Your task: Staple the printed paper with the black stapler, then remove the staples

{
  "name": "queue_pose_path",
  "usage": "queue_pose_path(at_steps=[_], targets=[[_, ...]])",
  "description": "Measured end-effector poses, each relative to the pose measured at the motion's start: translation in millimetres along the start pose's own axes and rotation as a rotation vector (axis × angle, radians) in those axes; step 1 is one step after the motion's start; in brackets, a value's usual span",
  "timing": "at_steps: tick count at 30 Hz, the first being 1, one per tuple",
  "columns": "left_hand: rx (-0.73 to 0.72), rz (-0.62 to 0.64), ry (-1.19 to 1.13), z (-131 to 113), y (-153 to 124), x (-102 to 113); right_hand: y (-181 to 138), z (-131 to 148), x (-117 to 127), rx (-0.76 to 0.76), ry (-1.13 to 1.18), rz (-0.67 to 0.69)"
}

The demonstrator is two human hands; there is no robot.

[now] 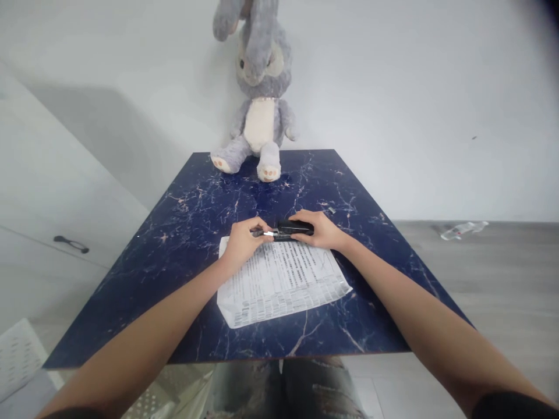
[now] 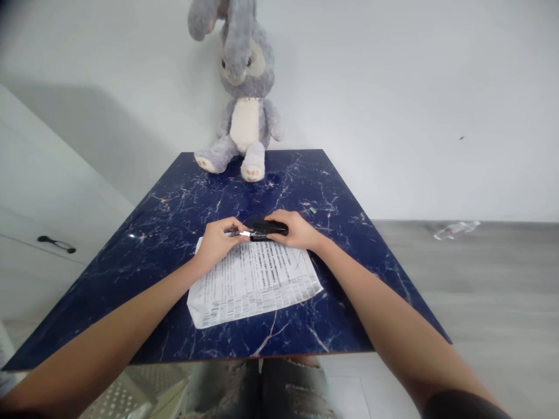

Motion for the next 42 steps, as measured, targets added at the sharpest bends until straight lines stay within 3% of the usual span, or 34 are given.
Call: queue_pose_path(at_steps=[13, 32, 42], targets=[[-0.013, -0.056, 0.09, -5.4, 3.4, -1.6, -1.1, -2.7, -1.7, 0.018, 0.011, 0.01], [-0.025, -0.009, 0.202, -4.6, 4.4, -4.2, -0.3, -2.4, -3.3, 0.028, 0.017, 0.005], [-0.002, -0.024, 0.131, -1.6, 5.6, -2.9, -0.5, -2.6, -2.7, 0.035, 0.022, 0.003]])
Point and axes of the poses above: each hand's wrist, its own y-axis towards the middle knuckle, its own x-axis out of the back of the hand, z = x × y, the point moved 6 cm from there along y, towards the middle knuckle, and after that the axes turned 15 degrees about -y, right-handed, at the moved point
